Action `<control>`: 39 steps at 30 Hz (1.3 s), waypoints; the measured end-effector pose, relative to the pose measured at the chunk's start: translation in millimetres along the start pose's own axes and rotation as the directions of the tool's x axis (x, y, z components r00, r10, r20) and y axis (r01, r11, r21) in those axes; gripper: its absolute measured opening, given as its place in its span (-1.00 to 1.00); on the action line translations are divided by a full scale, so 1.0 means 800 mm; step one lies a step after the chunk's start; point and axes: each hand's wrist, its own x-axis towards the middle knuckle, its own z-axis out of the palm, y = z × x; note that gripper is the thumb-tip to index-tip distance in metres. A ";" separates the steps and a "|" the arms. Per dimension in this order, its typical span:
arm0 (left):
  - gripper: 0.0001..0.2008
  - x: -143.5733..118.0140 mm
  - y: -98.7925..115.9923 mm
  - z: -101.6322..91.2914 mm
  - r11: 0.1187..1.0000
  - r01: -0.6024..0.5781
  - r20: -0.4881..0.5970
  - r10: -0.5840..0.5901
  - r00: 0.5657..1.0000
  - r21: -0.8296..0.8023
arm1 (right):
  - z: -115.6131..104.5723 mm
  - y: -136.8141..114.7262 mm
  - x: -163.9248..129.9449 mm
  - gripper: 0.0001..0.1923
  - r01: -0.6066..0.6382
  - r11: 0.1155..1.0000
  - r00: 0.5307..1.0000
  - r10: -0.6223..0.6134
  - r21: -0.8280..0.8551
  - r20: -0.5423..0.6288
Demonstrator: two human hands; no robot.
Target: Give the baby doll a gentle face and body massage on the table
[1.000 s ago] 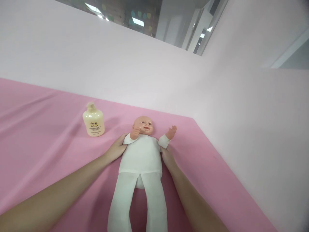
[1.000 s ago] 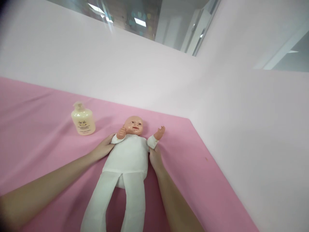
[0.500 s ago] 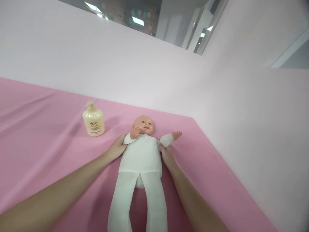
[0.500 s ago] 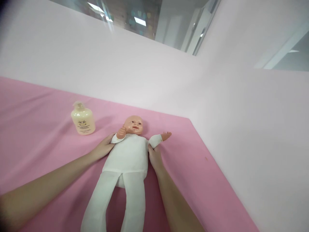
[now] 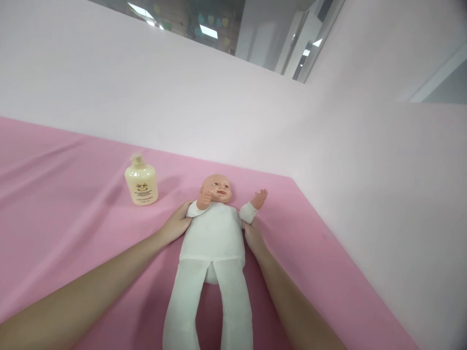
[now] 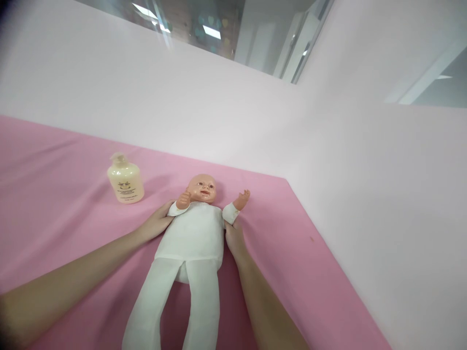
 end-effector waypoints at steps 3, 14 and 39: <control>-0.43 0.000 0.002 0.000 1.000 -0.004 -0.001 0.004 1.000 0.008 | 0.001 -0.003 -0.001 -0.54 0.006 1.000 1.000 -0.006 -0.011 -0.021; -0.45 0.000 0.001 0.001 1.000 -0.012 -0.012 0.013 1.000 0.015 | 0.000 0.005 0.003 -0.53 -0.021 0.999 0.999 0.020 -0.030 -0.033; -0.46 0.000 0.001 0.000 1.000 -0.010 0.003 0.010 1.000 0.001 | 0.000 0.009 0.004 -0.53 -0.034 0.998 0.999 0.032 -0.060 -0.032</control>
